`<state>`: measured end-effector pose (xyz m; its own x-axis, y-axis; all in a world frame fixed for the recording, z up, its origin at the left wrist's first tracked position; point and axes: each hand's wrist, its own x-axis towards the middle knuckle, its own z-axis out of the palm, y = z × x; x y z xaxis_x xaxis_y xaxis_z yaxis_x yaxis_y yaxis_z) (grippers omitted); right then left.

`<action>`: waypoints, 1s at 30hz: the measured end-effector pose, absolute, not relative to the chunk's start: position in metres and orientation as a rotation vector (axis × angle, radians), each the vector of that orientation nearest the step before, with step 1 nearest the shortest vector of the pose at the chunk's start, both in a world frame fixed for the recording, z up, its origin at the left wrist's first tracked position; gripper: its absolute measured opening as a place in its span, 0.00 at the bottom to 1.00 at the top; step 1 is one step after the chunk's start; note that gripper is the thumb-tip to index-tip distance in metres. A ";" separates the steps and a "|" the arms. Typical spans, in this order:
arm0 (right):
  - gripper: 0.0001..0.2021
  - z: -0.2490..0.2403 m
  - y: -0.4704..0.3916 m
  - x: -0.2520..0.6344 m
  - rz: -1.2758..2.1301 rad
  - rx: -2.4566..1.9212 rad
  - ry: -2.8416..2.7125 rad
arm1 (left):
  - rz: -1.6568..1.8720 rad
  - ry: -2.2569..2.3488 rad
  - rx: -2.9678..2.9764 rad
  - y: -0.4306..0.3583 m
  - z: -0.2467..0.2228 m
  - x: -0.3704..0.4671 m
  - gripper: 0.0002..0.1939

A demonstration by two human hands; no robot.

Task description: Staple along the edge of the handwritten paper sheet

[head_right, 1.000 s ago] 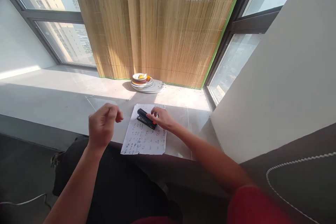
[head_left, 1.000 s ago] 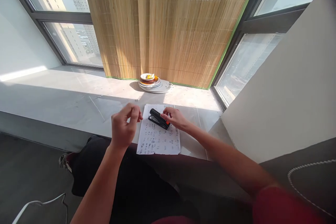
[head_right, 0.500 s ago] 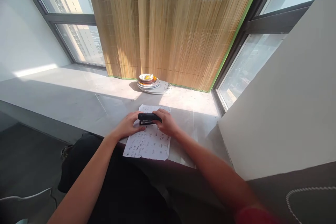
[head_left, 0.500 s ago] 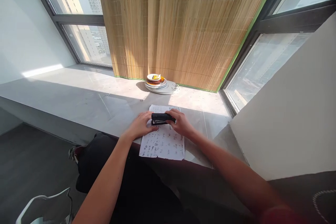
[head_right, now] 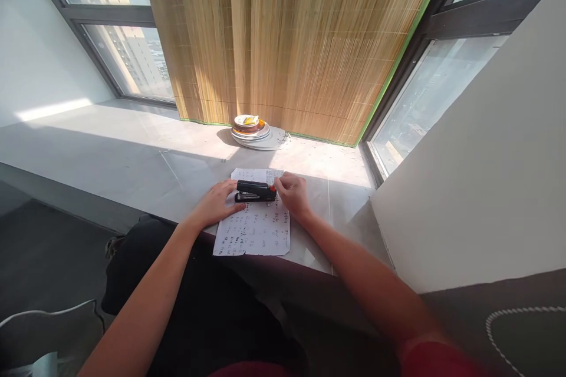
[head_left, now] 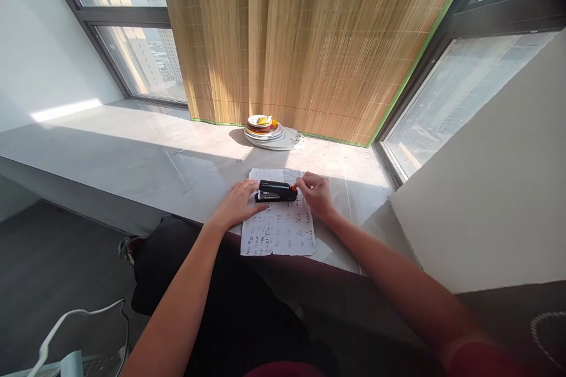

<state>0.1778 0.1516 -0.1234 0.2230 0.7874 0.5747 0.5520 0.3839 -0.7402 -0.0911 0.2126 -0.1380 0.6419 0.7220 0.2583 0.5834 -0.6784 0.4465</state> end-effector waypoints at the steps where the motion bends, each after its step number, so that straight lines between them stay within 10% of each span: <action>1: 0.21 -0.124 0.152 0.178 0.263 -1.290 -1.452 | 0.605 1.045 2.535 0.213 -0.138 -0.091 0.30; 10: 0.20 -0.131 0.158 0.173 0.239 -1.288 -1.563 | 0.649 1.192 2.266 0.210 -0.137 -0.093 0.44; 24: 0.11 -0.135 0.156 0.162 0.292 -1.162 -1.923 | 1.148 0.968 1.966 0.204 -0.129 -0.091 0.39; 30: 0.10 -0.136 0.143 0.163 -0.186 -0.972 -1.915 | 1.265 0.641 1.097 0.201 -0.113 -0.095 0.26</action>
<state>0.1631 0.1434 -0.1363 -0.2364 0.5496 0.8013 0.6937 0.6729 -0.2569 -0.0948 0.2010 -0.1135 0.2367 0.9552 0.1776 -0.4210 -0.0639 0.9048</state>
